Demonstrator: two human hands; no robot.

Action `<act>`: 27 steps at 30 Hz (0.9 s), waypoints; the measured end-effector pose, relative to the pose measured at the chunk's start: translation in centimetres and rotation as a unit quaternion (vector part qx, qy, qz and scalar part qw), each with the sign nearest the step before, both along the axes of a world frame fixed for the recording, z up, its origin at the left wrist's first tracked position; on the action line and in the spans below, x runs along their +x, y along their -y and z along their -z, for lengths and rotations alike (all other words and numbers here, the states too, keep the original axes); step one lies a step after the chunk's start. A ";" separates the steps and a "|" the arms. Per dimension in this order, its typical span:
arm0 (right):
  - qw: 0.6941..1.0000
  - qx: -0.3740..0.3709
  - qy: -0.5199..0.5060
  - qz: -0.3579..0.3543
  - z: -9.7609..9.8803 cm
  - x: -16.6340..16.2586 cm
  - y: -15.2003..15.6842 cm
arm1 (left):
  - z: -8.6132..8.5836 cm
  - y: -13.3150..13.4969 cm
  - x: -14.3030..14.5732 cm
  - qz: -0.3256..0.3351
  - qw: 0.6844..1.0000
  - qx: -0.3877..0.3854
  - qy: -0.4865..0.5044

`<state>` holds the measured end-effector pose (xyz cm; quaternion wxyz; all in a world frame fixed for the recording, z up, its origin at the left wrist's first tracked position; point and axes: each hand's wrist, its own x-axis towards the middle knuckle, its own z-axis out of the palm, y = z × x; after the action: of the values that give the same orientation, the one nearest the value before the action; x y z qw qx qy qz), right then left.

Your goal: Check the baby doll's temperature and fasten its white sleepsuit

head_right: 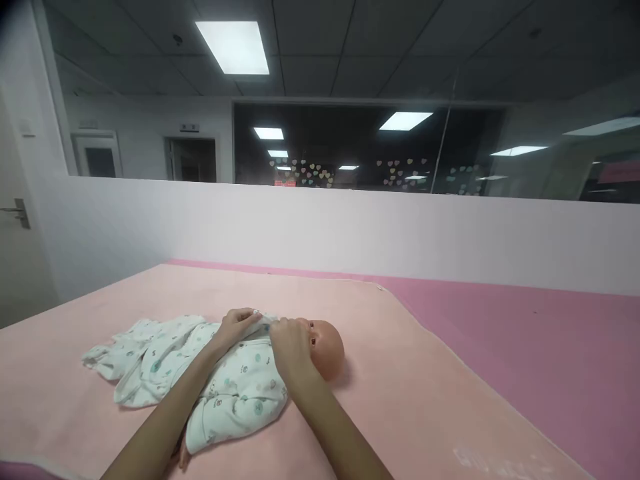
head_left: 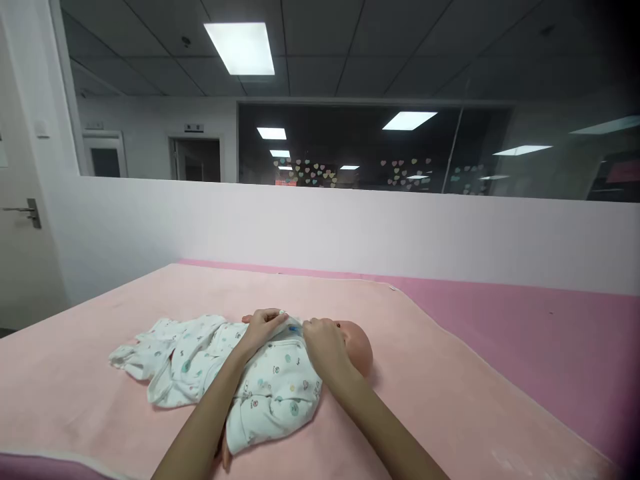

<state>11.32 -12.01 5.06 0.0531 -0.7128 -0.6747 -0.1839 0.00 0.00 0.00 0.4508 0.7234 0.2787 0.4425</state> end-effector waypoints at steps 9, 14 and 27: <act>0.998 -0.049 -0.042 0.003 0.7 0.1 -6.5 | 0.4 0.0 0.1 0.042 0.999 0.018 -0.021; 0.996 -0.059 -0.069 0.000 1.1 0.2 -7.4 | 0.9 -0.6 0.3 0.051 0.998 0.001 -0.033; 0.991 -0.079 -0.095 -0.052 1.3 2.0 -5.5 | 2.0 -2.7 -2.9 -0.199 0.890 0.201 -0.357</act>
<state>13.37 -6.53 3.73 0.0701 -0.6931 -0.7150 -0.0582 -2.88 2.73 -2.04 0.0686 0.8369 0.4644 0.2815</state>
